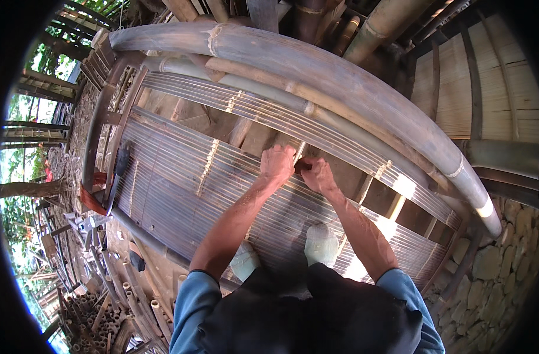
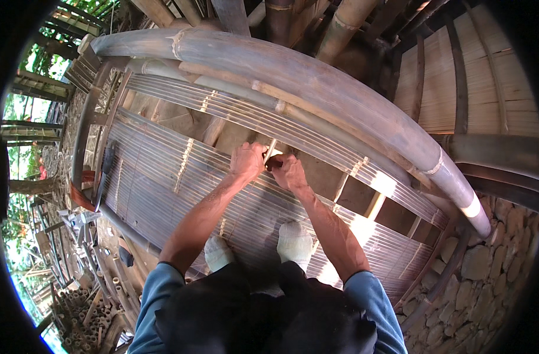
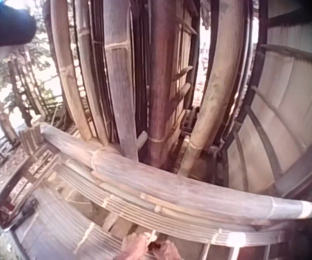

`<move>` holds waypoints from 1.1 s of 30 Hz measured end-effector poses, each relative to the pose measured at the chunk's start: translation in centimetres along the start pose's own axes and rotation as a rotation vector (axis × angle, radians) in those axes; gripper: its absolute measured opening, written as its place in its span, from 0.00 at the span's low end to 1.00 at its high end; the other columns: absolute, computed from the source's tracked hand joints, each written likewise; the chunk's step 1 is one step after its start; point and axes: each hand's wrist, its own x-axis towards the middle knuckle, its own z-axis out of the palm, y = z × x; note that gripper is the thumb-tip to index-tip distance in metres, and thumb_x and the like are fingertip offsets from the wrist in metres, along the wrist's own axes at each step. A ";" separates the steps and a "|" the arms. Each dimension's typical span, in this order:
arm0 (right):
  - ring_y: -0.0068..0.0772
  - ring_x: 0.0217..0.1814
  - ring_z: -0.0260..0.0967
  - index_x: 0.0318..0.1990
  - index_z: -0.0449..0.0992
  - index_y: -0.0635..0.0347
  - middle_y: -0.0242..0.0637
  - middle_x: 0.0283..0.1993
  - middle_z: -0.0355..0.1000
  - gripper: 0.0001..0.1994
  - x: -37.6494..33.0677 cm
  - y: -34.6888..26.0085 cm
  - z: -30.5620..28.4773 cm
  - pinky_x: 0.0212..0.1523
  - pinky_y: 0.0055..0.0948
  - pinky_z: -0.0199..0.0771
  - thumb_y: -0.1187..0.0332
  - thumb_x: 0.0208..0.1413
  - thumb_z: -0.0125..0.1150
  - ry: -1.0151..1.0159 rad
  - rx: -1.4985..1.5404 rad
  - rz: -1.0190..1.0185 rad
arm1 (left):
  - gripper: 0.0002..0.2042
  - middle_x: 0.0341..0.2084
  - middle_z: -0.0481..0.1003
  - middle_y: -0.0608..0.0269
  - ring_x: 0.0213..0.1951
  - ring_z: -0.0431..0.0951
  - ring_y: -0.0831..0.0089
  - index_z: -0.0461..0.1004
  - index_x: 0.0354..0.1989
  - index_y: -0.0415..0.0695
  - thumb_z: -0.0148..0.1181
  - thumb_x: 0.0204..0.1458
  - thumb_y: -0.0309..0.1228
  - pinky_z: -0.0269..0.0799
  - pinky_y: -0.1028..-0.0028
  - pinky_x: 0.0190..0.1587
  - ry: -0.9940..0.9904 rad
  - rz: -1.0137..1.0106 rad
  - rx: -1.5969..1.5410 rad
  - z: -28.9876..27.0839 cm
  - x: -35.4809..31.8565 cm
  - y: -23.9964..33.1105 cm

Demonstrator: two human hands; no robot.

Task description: The person weaves thin bamboo strips into a larger bamboo frame by hand, pulling a cord through the structure and positioning the strips one at a time.

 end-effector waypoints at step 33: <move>0.35 0.40 0.81 0.54 0.81 0.56 0.43 0.42 0.82 0.20 -1.9 0.6 -4.3 0.49 0.33 0.79 0.52 0.62 0.64 -0.192 0.107 -0.021 | 0.13 0.33 0.82 0.55 0.36 0.82 0.65 0.82 0.39 0.39 0.66 0.54 0.37 0.76 0.70 0.43 0.418 -0.703 0.421 -17.7 -39.6 -25.5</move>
